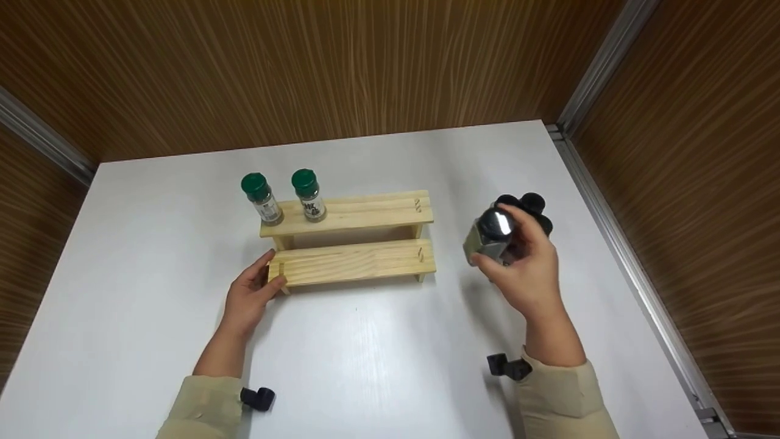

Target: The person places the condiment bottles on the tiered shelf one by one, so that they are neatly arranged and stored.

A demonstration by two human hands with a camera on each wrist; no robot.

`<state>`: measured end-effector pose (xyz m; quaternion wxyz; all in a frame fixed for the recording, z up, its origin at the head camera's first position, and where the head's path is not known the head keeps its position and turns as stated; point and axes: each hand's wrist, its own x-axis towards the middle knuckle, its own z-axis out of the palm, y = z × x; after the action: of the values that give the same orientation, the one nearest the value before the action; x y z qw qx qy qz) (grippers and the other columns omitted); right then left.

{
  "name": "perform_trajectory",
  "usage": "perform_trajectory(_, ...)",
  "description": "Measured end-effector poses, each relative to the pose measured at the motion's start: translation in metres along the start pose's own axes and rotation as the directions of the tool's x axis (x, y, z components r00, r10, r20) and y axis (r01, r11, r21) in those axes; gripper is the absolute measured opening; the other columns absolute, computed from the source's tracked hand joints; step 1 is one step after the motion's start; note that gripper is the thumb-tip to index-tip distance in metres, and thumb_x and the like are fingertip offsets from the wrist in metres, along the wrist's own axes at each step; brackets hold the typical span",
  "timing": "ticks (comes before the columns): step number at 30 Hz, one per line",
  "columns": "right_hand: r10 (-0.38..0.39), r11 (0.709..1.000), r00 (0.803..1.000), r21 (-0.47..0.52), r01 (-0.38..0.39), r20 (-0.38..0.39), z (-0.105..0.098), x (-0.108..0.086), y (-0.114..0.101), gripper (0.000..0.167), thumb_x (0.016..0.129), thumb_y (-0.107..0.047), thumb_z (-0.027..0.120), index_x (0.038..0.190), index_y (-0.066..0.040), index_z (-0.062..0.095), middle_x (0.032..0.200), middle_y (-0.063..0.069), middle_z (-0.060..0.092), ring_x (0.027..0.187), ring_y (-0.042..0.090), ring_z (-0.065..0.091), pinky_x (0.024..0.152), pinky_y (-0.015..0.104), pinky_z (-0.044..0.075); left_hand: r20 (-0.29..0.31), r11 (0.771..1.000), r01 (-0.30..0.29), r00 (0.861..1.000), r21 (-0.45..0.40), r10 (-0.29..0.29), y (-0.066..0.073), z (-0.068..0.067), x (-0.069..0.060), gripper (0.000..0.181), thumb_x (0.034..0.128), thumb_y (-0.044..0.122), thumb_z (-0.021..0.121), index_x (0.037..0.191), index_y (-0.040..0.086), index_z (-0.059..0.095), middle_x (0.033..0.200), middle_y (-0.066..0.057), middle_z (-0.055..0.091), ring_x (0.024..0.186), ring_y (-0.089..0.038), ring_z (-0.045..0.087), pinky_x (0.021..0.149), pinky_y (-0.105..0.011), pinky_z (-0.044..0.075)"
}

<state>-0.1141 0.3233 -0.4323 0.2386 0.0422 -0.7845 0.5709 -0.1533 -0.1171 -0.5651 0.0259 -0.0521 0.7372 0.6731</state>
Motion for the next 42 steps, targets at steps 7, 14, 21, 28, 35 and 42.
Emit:
perform_trajectory(7,-0.060,0.996,0.996,-0.055,0.063,0.068,0.025,0.019,-0.006,0.078,0.069,0.027,0.082,0.140,0.007,0.058,0.120,-0.008,0.072,0.108,0.009,0.069,0.091,0.018,0.053,-0.010,1.000,-0.004,1.000,-0.001,0.004,0.001,0.001,0.000,0.062,0.0944,0.008,0.081,0.152,0.006,0.058,0.160,-0.020,0.048,0.149,-0.036,0.043,0.121,-0.044,0.036)
perform_trajectory(14,-0.108,0.994,0.990,0.014,0.107,0.089,0.054,0.033,-0.007,0.080,0.069,0.026,0.083,0.142,0.006,0.056,0.122,-0.004,0.073,0.109,0.012,0.070,0.082,0.020,0.058,-0.002,1.000,-0.012,1.000,-0.006,0.012,0.001,0.002,-0.001,0.062,0.0944,0.006,0.080,0.152,0.006,0.058,0.160,-0.019,0.049,0.148,-0.036,0.044,0.121,-0.045,0.036)
perform_trajectory(21,-0.081,0.994,0.993,0.076,0.074,0.090,0.089,0.043,-0.002,0.078,0.071,0.022,0.084,0.142,0.004,0.057,0.121,0.001,0.074,0.106,0.014,0.070,0.072,0.023,0.061,0.002,1.000,0.001,1.000,-0.012,-0.001,0.001,0.003,-0.002,0.062,0.0952,0.009,0.081,0.153,0.008,0.057,0.162,-0.017,0.045,0.150,-0.037,0.040,0.122,-0.044,0.034)
perform_trajectory(28,-0.030,0.998,0.993,0.050,0.024,0.113,0.113,0.049,-0.001,0.078,0.076,0.016,0.086,0.146,-0.001,0.056,0.130,0.013,0.069,0.109,0.015,0.067,0.074,0.022,0.060,0.005,1.000,-0.010,1.000,-0.011,0.010,0.000,0.004,-0.003,0.062,0.0953,0.010,0.081,0.152,0.007,0.057,0.162,-0.019,0.045,0.151,-0.038,0.040,0.122,-0.045,0.034)
perform_trajectory(35,-0.020,1.000,0.987,0.012,0.018,0.158,0.132,0.052,-0.001,0.077,0.079,0.010,0.088,0.148,-0.003,0.056,0.130,0.013,0.067,0.108,0.015,0.064,0.076,0.020,0.057,0.008,1.000,-0.021,1.000,-0.018,0.021,0.001,0.002,-0.003,0.062,0.0952,0.008,0.081,0.153,0.006,0.057,0.161,-0.019,0.046,0.151,-0.037,0.040,0.122,-0.045,0.034)
perform_trajectory(42,-0.026,0.999,0.980,-0.014,0.029,0.198,0.149,0.054,0.000,0.077,0.082,0.005,0.089,0.150,-0.003,0.053,0.131,0.013,0.065,0.110,0.018,0.061,0.076,0.020,0.055,0.003,0.999,-0.025,1.000,-0.024,0.025,0.001,0.002,-0.004,0.062,0.0951,0.008,0.081,0.152,0.006,0.057,0.162,-0.019,0.045,0.151,-0.038,0.039,0.122,-0.045,0.034)
